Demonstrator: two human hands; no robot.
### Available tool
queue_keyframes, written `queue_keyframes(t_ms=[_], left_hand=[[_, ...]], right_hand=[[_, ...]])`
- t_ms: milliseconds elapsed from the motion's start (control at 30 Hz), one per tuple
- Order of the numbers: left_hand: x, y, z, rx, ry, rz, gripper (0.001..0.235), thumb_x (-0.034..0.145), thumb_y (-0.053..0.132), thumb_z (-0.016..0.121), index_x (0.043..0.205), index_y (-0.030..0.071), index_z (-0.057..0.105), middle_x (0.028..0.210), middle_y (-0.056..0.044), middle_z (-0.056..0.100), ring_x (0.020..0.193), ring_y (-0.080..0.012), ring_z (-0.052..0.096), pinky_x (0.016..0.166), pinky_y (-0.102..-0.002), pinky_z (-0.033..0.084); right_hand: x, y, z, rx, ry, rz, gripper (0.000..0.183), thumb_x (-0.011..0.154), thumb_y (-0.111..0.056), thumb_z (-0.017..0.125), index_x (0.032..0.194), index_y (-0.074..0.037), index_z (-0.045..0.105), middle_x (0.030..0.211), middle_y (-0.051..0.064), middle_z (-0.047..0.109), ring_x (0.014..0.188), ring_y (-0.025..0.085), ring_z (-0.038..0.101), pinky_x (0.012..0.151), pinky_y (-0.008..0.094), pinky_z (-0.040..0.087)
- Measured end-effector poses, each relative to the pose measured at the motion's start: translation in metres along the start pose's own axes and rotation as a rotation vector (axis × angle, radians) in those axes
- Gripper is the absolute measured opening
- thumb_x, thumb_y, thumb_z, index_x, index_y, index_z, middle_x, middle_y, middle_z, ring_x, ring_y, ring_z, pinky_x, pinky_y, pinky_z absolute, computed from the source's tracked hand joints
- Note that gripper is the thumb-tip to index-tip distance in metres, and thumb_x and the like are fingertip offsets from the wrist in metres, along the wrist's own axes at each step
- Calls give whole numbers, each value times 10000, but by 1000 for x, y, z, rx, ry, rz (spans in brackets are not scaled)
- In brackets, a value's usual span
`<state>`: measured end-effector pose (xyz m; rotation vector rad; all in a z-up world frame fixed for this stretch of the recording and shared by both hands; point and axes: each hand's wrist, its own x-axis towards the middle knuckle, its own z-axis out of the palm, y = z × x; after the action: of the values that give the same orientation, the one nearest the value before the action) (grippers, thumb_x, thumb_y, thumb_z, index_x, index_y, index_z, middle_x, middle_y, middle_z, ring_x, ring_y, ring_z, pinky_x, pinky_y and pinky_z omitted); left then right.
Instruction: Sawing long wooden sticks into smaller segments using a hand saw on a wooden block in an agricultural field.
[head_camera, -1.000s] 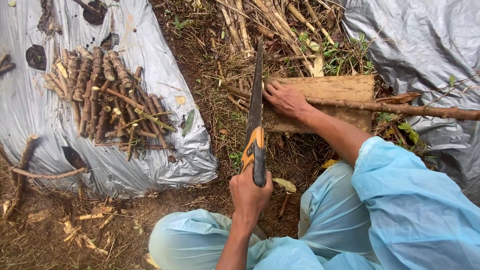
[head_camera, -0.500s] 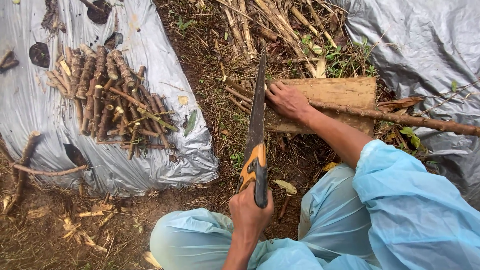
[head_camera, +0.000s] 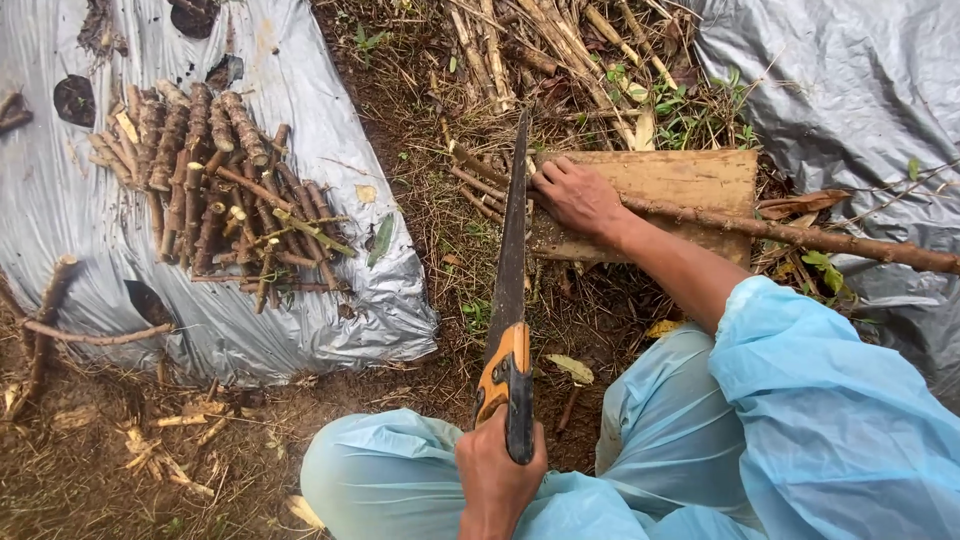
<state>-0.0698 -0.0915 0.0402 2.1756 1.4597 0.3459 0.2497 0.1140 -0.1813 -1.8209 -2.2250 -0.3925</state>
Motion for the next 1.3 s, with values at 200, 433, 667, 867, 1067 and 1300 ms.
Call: queue_keyframes(t_ms=[200,433,667,867,1067,1300], left_hand=[[113,3,31,99,-37,82,218,884,217,735,697,116,689,487,19,630,304,-121,454,322,-287,403],[67,-2,10,-33,-142,-86,215,841,148,747,646,104,668,491,13,628,327,-104,424,317,-275,413],[54,6,17,-79,-84,-120,209,808,143,759,619,102,677,456,5,608,325,-136,431,346,-312,394],[68,16,30,-101,-149,-46,330,880,151,739,588,128,588,471,17,575,326,-122,400,316,-287,400],[76,11,24,-211,-222,-119,439,918,207,786,562,139,539,467,44,487,370,-121,341,372,-303,337],[76,5,32,-348,-285,-19,491,904,248,795,547,172,466,472,56,456,382,-111,327,373,-290,323]], right_hand=[[-11,2,20,-81,38,-34,336,1014,-68,413,1316,-67,562,1006,87,558,781,152,506,506,203,486],[-7,-2,-7,-7,-19,-31,455,968,-99,522,1422,-107,489,1089,100,583,879,192,556,514,215,515],[-7,-7,-9,27,-96,-178,411,1011,-168,445,1409,-92,516,1152,133,610,878,220,599,766,319,575],[-8,4,6,82,-104,-92,437,993,-98,429,1425,-60,485,1062,135,578,797,205,564,553,262,562],[-10,12,-1,95,-48,-86,499,1085,-532,321,1133,-104,573,953,86,563,710,158,525,460,246,473],[-20,24,0,43,-89,-96,365,1100,-397,361,1163,-90,548,1019,113,552,765,180,568,415,230,501]])
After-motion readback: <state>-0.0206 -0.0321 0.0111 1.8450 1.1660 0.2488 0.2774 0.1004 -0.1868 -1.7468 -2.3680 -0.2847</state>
